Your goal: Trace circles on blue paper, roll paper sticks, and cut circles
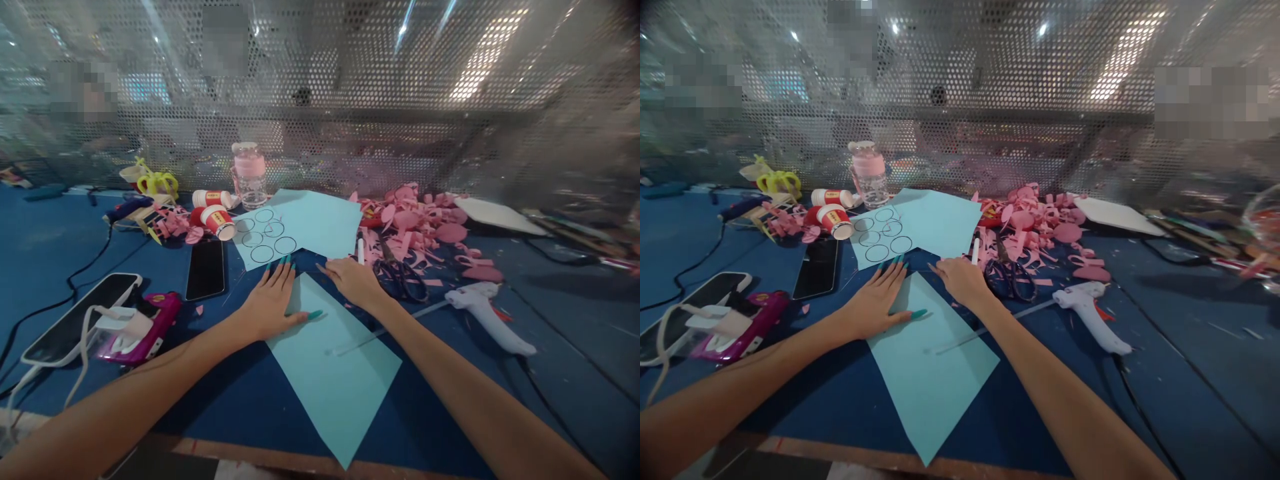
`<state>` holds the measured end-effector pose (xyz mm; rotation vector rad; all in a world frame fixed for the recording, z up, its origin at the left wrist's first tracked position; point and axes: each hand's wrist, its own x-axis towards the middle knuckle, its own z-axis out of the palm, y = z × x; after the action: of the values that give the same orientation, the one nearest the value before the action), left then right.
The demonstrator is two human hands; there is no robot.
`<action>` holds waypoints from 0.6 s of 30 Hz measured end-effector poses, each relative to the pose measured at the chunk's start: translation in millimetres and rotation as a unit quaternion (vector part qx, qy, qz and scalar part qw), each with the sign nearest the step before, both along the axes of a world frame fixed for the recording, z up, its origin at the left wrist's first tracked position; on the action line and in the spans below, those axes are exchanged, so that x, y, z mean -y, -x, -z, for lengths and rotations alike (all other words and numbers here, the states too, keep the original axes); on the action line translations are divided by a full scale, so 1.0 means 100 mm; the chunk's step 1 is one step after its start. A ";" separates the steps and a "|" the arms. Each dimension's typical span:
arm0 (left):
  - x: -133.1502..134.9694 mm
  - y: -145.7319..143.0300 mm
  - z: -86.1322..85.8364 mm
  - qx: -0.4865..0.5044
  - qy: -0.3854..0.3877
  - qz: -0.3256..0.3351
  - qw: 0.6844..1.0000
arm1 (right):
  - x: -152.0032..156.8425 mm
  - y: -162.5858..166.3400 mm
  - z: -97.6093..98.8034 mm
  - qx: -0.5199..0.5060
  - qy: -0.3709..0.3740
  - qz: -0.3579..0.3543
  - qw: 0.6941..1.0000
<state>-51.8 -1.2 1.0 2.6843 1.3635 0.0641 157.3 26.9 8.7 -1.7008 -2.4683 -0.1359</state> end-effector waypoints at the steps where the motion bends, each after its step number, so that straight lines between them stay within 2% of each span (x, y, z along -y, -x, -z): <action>1: 0.00 0.00 0.01 0.000 -0.004 -0.002 1.000 | 0.00 0.00 0.00 0.005 -0.004 0.000 1.000; 11: 0.00 -0.01 0.02 -0.009 -0.014 -0.004 1.000 | 0.04 0.04 0.00 0.110 -0.049 -0.002 0.993; 18: -0.02 0.00 0.06 -0.003 -0.023 0.006 1.000 | 0.11 0.09 -0.03 0.144 -0.064 0.085 0.984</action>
<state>-51.4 0.7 -5.1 2.7311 1.3639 0.0877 148.5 15.9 11.6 -1.9529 -2.4321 -0.5851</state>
